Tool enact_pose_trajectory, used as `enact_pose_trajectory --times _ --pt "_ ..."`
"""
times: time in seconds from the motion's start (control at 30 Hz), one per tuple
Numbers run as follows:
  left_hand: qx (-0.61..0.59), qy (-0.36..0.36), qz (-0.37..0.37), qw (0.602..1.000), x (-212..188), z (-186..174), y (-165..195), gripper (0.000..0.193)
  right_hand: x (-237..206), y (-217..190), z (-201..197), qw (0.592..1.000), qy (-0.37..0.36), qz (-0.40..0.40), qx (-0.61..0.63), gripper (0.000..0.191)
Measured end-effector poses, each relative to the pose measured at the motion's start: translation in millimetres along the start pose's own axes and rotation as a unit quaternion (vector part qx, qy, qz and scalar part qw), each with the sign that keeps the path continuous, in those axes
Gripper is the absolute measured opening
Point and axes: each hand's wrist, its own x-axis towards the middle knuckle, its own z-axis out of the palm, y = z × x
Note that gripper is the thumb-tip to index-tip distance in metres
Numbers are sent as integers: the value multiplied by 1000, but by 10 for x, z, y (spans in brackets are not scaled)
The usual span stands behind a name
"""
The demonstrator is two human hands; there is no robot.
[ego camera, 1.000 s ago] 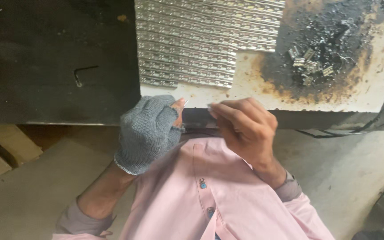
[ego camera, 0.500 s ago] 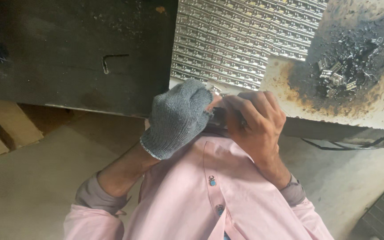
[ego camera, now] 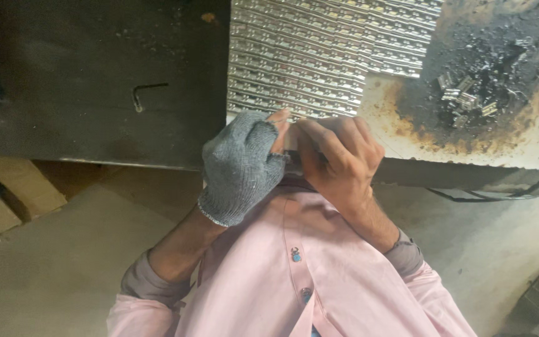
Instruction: The person repeatedly picks up small metallic rectangular components from a pile on a workbench, rubs them between gloved fingers, and places them into a grid-like tray. The person handles the components one at a time throughout the clip.
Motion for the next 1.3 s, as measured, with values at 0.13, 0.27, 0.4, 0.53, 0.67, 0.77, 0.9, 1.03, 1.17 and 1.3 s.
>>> enact_pose_trajectory --times 0.13,0.27,0.4,0.53,0.67,0.77,0.9,1.03,1.17,1.3 --pt "41 12 -7 999 1 27 94 18 -72 50 -157 999 -14 26 22 31" --pt "28 -6 6 1000 7 27 240 18 -289 278 -638 988 71 138 20 21" --pt "-73 -96 86 989 122 200 492 36 -447 737 -1049 957 107 242 -115 19" --pt "16 -80 156 984 537 926 814 17 -588 938 -1070 955 108 264 -87 16" --pt "101 -82 151 980 911 1516 1022 11 -694 973 -1064 949 175 251 79 16" --pt "113 -82 167 976 927 1528 1036 12 -759 938 -1091 937 203 258 119 17" --pt "-18 -82 176 981 667 1058 965 14 -768 745 -1056 939 154 278 130 14" --pt "57 -129 193 971 345 392 612 13 -598 451 -884 976 35 197 88 22" --pt "23 -153 127 980 149 122 291 26 -368 234 -716 993 -14 112 31 27" --pt "19 -151 110 982 49 99 162 28 -235 160 -577 997 -50 59 -10 31"
